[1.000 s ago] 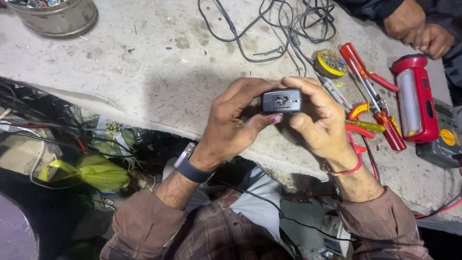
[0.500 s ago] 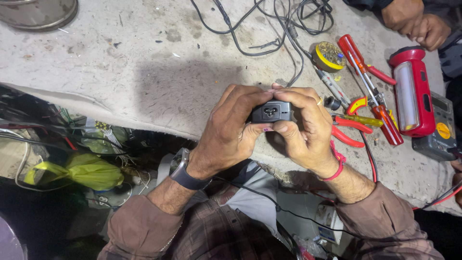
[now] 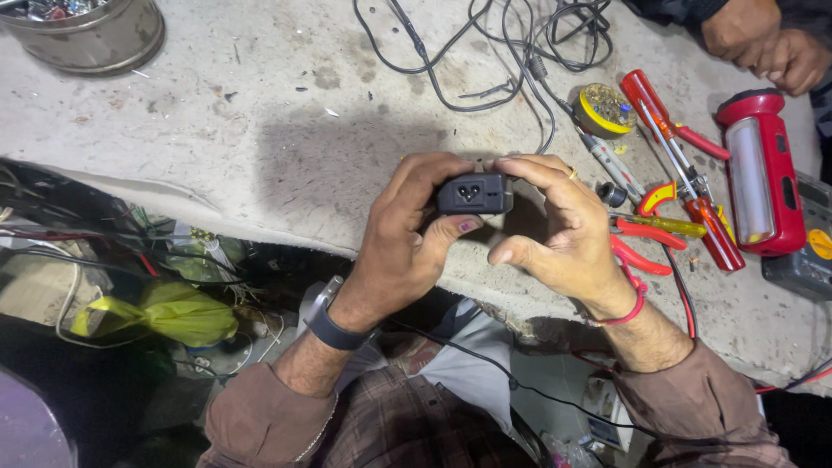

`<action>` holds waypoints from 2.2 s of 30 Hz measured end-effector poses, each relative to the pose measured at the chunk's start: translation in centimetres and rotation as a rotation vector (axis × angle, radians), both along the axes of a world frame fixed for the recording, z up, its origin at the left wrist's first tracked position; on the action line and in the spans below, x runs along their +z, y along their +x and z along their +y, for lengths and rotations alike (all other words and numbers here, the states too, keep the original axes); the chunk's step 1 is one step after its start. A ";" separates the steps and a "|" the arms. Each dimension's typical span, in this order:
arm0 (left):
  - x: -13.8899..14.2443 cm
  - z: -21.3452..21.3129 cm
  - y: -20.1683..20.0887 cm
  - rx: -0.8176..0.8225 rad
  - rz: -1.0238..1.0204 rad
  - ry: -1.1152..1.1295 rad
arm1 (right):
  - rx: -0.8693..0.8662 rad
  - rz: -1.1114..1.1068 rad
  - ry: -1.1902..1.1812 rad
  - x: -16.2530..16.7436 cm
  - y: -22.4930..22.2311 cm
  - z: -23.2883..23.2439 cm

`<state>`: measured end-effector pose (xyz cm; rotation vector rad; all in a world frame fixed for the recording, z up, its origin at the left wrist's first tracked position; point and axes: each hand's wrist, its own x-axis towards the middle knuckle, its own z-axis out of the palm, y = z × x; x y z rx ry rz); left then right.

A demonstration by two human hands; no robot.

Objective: The person disassembles a small electronic device, removes a circuit board, and uses a soldering iron to work on the board. They then reassemble the device by inserting batteries and closing the casing, securing it with a screwdriver.

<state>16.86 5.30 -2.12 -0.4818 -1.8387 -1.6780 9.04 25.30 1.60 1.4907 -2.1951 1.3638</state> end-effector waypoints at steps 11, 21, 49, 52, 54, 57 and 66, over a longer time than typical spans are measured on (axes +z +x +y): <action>0.8 -1.5 0.7 -0.025 -0.115 -0.244 | -0.158 0.412 0.208 0.0 0.4 0.1; -0.2 -1.8 0.5 0.125 -0.053 -0.328 | -0.034 0.318 0.228 0.7 0.1 -2.2; -1.2 -2.8 1.7 0.293 0.217 -0.334 | -0.079 -0.186 0.113 4.0 -4.7 -3.1; -1.4 -2.8 1.8 0.302 0.204 -0.333 | -0.171 -0.146 0.283 4.2 -7.0 -5.3; -1.3 -2.9 1.9 0.327 0.203 -0.318 | -0.148 -0.044 0.401 3.3 -8.6 -8.4; -1.1 -3.0 2.0 0.359 0.190 -0.305 | -0.137 -0.081 0.476 1.7 -10.4 -13.3; -1.3 -3.1 1.6 0.365 0.173 -0.289 | -0.016 0.044 0.480 -0.1 -13.0 -17.3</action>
